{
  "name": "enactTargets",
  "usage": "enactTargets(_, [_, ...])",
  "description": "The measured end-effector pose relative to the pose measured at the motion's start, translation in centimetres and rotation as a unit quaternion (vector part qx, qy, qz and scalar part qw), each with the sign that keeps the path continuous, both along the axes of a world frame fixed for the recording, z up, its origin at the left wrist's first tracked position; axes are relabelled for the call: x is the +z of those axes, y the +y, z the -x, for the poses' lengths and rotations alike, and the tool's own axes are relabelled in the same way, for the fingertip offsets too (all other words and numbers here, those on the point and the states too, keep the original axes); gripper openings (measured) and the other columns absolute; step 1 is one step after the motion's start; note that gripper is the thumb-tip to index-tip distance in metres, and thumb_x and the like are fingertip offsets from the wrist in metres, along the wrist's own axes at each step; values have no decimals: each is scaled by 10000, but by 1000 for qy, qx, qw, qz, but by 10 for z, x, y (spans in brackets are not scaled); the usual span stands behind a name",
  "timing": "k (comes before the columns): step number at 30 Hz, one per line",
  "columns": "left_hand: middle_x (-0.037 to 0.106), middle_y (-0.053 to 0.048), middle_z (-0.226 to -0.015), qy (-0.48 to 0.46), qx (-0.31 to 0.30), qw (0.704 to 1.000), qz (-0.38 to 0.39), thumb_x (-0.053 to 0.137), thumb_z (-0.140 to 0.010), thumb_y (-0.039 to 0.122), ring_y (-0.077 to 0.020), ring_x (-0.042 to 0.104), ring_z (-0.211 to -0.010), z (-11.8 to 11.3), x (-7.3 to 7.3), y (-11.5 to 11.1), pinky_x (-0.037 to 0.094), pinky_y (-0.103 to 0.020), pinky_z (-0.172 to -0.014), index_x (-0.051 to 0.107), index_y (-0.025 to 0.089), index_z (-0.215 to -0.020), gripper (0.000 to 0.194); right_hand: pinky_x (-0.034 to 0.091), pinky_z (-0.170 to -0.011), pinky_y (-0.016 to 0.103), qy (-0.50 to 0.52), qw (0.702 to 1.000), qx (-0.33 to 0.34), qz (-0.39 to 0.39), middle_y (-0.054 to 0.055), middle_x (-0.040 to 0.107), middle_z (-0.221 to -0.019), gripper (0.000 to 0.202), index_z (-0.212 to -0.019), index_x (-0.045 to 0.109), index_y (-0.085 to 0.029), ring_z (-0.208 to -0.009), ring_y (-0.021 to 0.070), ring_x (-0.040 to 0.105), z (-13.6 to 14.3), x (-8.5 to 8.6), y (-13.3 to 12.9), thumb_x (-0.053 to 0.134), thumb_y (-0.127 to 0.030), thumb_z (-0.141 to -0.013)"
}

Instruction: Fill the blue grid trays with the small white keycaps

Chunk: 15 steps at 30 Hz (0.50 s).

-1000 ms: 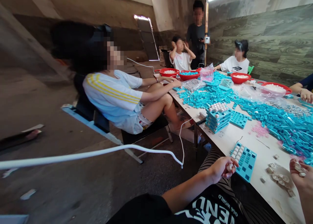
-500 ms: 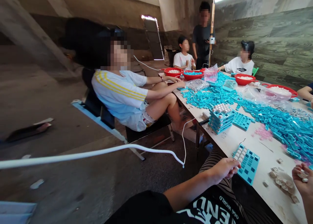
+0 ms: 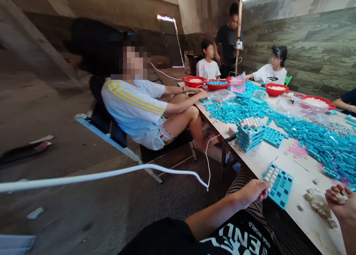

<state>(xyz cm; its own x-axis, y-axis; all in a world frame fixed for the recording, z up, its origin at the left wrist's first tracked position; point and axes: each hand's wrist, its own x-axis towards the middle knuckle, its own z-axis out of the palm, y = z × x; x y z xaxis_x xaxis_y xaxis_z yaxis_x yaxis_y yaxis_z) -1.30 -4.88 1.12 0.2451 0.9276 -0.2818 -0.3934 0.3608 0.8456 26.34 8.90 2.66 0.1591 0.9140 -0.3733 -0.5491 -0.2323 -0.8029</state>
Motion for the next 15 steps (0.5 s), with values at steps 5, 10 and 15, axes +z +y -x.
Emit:
enactTargets(5, [358,86,-425,4,5,1000,5,525,-717,417,-27,241,-361,0,1,-1,91,-233,-426,405,172,-543,324,232,-326,190,-13,1000,-1,-5,-27,232,-632,181,-589,379,-187,-429,65,262,0,0,0,389,-143,-764])
enactTargets(10, [359,73,-429,19,-2,999,-49,508,-740,402,-39,252,-383,-1,3,-3,130,-236,-436,480,159,-577,294,209,-335,191,-24,1000,-1,-1,-30,217,-619,182,-573,372,-187,-424,64,238,-2,0,-1,435,-138,-736])
enactTargets(15, [387,44,-475,-10,-12,979,-202,547,-737,377,-59,320,-450,16,70,-31,227,-231,-474,613,148,-704,240,188,-337,198,-19,1000,9,-5,-31,212,-607,185,-570,374,-191,-420,68,230,-1,0,-1,443,-145,-735])
